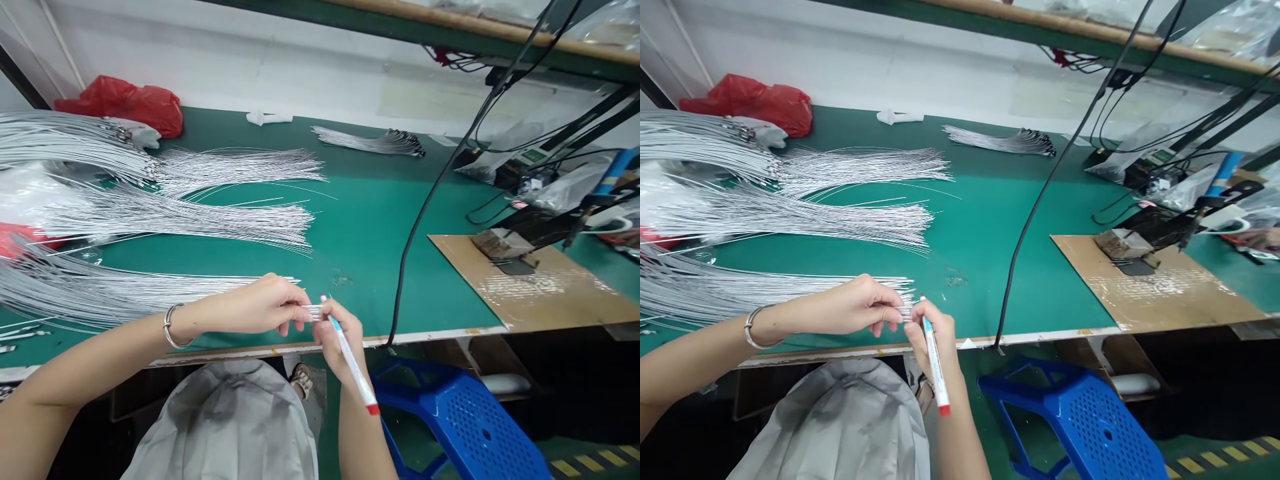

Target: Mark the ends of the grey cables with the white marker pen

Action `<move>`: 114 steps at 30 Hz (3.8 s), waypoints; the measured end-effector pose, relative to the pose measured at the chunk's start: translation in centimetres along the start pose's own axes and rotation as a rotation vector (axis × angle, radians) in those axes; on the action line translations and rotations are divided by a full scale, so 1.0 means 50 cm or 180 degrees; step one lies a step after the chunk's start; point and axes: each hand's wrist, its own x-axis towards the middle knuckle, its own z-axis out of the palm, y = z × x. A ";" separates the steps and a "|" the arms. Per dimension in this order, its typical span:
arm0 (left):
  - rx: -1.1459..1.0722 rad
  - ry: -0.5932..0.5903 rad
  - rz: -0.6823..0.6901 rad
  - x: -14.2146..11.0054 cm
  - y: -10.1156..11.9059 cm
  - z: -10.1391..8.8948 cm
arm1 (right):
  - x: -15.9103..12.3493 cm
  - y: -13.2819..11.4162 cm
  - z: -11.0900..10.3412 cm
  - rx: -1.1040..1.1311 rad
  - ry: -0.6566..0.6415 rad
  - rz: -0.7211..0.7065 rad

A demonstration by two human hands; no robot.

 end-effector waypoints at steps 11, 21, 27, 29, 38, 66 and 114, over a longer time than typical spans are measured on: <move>0.0275 -0.0228 0.0080 -0.007 0.009 0.003 | 0.012 -0.015 0.008 -0.0089 -0.0260 -0.0344; -0.0044 -0.0060 -0.0174 -0.016 0.003 -0.006 | 0.014 -0.008 0.010 -0.0127 0.0109 -0.0245; -0.0369 0.0017 -0.0367 -0.016 0.001 -0.019 | 0.004 -0.005 0.013 -0.0438 0.0629 -0.0622; -0.0422 0.0031 -0.0348 -0.015 -0.003 -0.021 | 0.001 -0.006 0.018 -0.0647 0.0539 -0.0853; -0.0522 0.0046 -0.0300 -0.009 -0.009 -0.008 | -0.009 -0.011 0.027 -0.0559 0.0661 -0.0512; 0.0225 -0.0144 0.0219 -0.015 -0.004 0.002 | 0.015 -0.002 0.000 0.0218 -0.0561 0.0161; -0.0163 0.0149 -0.0104 -0.020 0.011 -0.007 | -0.024 -0.007 0.042 -0.0261 0.1154 -0.0707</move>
